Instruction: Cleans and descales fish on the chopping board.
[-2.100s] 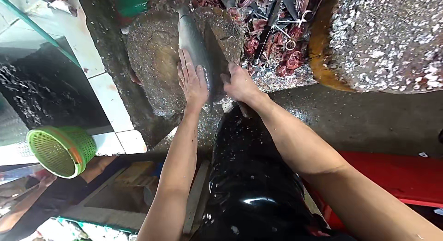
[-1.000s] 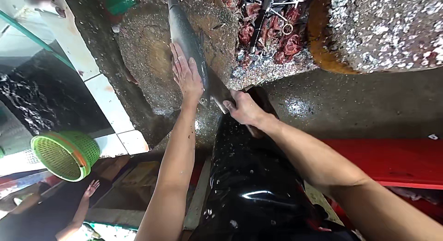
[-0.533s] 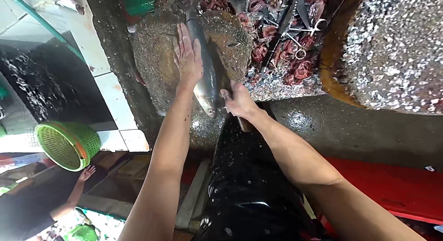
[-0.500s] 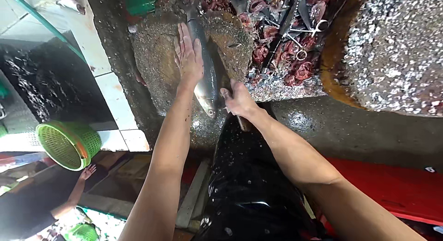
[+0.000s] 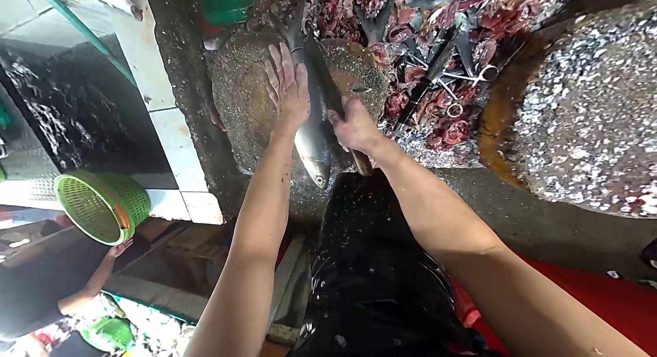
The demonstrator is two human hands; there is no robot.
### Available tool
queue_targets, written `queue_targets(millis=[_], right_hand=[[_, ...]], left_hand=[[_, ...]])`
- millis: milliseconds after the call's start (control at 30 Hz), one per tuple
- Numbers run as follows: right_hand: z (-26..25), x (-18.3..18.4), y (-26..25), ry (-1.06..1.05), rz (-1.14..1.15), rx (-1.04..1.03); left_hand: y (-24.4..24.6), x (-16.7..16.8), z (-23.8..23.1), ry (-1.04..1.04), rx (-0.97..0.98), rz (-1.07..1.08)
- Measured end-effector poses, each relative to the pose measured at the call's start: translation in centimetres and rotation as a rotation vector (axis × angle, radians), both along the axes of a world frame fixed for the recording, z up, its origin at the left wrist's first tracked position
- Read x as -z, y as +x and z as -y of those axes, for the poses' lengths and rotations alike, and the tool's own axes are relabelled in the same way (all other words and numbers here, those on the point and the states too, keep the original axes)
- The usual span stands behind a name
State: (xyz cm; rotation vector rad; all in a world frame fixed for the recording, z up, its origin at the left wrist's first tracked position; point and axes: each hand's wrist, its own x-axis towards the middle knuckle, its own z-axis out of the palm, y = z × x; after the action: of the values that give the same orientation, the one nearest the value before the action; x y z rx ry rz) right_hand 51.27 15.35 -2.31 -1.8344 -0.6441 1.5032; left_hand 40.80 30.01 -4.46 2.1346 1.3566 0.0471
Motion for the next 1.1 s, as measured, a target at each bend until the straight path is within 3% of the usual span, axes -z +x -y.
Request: queue_targets(millis=[167, 267, 333, 433, 667, 867, 1100], right_hand=[[-2.5, -0.4, 1.7, -0.039, -0.059, -0.007], [-1.6, -2.3, 2.5, -0.042, 0.157, -0.115], [-1.0, -4.3, 4.3, -0.035, 0.437, -0.266], [-1.2, -6.6, 7.0, -0.012, 0.781, -0.544], [-2.0, -10.6, 10.9, -0.027, 1.045, -0.941], [-3.8, -10.9, 12.3, -0.087, 1.076, -0.985], [-4.8, -7.8, 11.0, -0.145, 0.776, -0.915]], left_hand=[[0.7, 0.1, -0.5, -0.019, -0.084, 0.013], [0.3, -1.6, 2.6, 0.116, -0.133, 0.000], [-0.9, -4.3, 6.3, 0.124, 0.030, -0.063], [-4.2, -5.8, 10.2, 0.069, 0.316, -0.250], [-9.4, -5.8, 8.4, 0.050, 0.471, -0.137], [-8.6, -3.0, 6.7, 0.046, 0.302, 0.053], [-8.7, -2.2, 6.9, 0.084, 0.283, 0.034]])
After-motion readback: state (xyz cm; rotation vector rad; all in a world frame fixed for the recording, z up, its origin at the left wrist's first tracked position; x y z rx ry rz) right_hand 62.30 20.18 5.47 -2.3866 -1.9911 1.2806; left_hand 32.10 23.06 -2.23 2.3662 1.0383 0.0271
